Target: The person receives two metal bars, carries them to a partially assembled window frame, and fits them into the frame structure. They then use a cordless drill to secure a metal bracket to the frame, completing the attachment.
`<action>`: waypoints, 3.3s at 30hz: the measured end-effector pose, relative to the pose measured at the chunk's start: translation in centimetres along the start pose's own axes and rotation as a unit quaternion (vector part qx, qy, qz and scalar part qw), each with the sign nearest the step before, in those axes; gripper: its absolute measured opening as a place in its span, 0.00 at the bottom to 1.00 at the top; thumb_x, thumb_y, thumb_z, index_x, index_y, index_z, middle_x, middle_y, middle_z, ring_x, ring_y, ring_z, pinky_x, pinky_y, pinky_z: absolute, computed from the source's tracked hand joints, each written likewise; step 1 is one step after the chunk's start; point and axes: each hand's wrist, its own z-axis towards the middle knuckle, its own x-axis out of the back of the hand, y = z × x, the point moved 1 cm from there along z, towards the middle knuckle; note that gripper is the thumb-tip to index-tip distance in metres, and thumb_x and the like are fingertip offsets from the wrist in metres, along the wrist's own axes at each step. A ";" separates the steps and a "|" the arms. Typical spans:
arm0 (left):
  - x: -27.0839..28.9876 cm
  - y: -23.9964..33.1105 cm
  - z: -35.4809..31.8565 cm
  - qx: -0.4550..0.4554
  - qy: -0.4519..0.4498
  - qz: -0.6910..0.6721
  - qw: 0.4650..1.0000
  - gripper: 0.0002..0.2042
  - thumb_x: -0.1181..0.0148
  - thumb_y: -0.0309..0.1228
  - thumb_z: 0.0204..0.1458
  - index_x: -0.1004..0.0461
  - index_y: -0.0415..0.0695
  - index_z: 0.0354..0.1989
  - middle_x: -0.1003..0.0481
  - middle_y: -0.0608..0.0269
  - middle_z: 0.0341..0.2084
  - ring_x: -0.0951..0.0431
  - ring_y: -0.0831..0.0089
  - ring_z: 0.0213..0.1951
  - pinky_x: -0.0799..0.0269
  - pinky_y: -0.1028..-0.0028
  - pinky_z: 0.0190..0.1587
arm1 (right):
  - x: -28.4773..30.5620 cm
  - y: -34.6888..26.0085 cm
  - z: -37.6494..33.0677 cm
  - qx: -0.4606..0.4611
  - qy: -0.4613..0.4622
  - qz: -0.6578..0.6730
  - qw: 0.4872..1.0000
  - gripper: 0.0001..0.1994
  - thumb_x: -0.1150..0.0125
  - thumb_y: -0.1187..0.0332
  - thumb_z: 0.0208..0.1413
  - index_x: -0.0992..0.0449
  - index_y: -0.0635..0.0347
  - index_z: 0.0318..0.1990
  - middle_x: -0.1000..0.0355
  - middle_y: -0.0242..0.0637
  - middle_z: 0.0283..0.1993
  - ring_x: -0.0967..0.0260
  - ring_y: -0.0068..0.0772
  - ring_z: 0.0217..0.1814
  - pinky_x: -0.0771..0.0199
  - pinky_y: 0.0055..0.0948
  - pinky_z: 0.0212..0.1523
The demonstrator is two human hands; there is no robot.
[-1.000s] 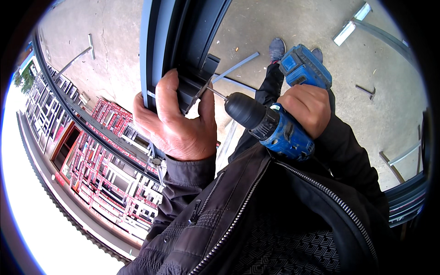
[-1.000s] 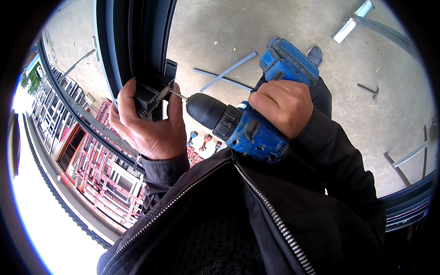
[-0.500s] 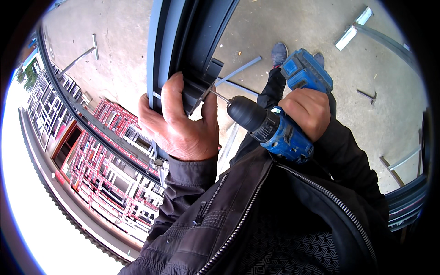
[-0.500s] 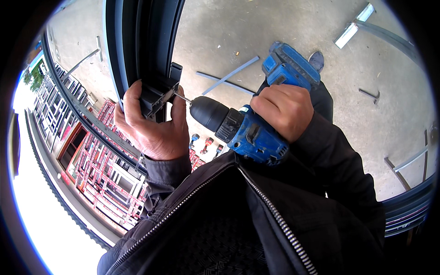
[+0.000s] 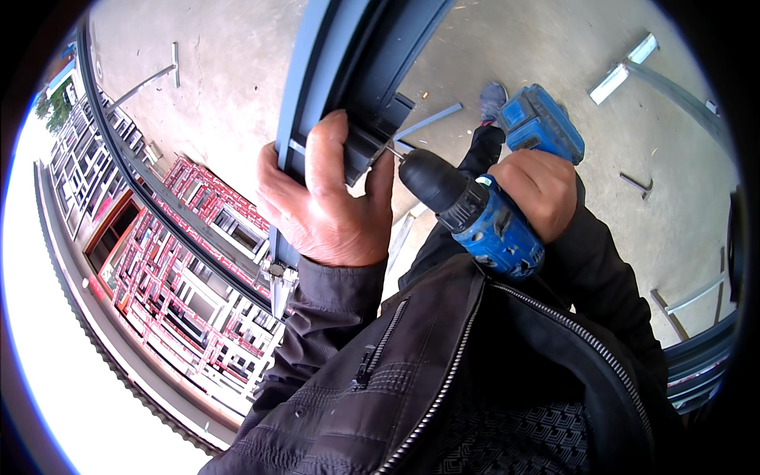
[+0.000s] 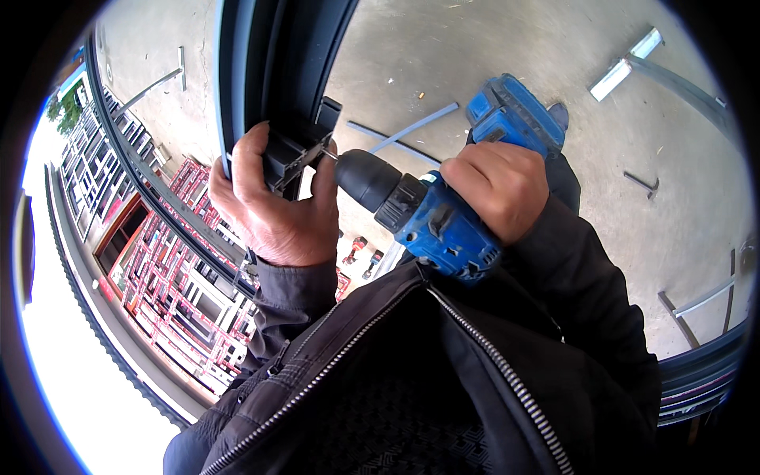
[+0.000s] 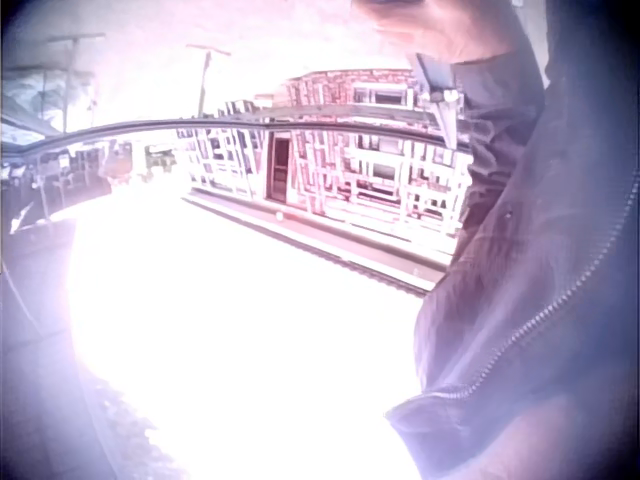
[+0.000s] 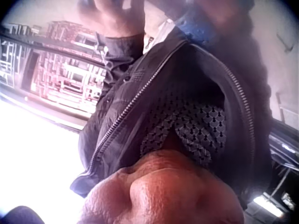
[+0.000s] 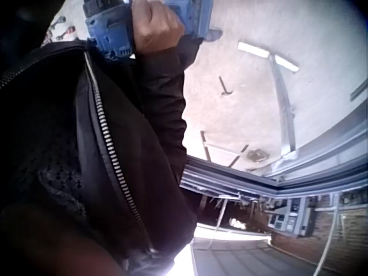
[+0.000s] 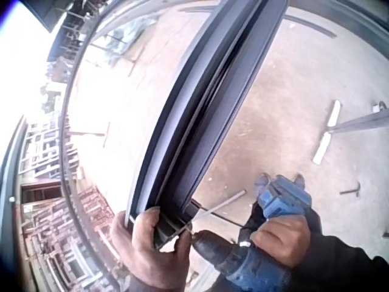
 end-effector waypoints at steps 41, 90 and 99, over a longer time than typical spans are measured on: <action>0.6 -0.3 0.1 0.040 -0.010 -0.018 0.999 0.38 0.17 0.33 0.33 0.26 0.53 0.59 0.27 0.45 0.50 0.31 0.44 0.55 0.35 0.48 0.57 | -0.2 0.1 0.1 0.004 -0.030 -0.013 0.999 0.10 0.32 0.71 0.44 0.24 0.64 0.33 0.27 0.42 0.27 0.24 0.44 0.27 0.25 0.35 0.28; 0.3 -0.3 -0.1 0.006 -0.009 -0.010 1.000 0.40 0.19 0.29 0.36 0.30 0.46 0.63 0.25 0.56 0.55 0.32 0.42 0.57 0.38 0.48 0.61 | -0.5 0.2 0.2 0.004 -0.013 -0.013 1.000 0.08 0.35 0.72 0.44 0.25 0.62 0.33 0.28 0.39 0.26 0.25 0.41 0.26 0.26 0.33 0.27; 0.2 -0.5 0.0 -0.023 0.016 -0.024 0.999 0.43 0.19 0.28 0.36 0.35 0.49 0.65 0.27 0.51 0.55 0.32 0.43 0.56 0.38 0.48 0.59 | -0.4 0.3 0.2 0.005 -0.009 -0.014 1.000 0.07 0.35 0.72 0.45 0.26 0.61 0.32 0.28 0.40 0.26 0.25 0.42 0.26 0.26 0.33 0.26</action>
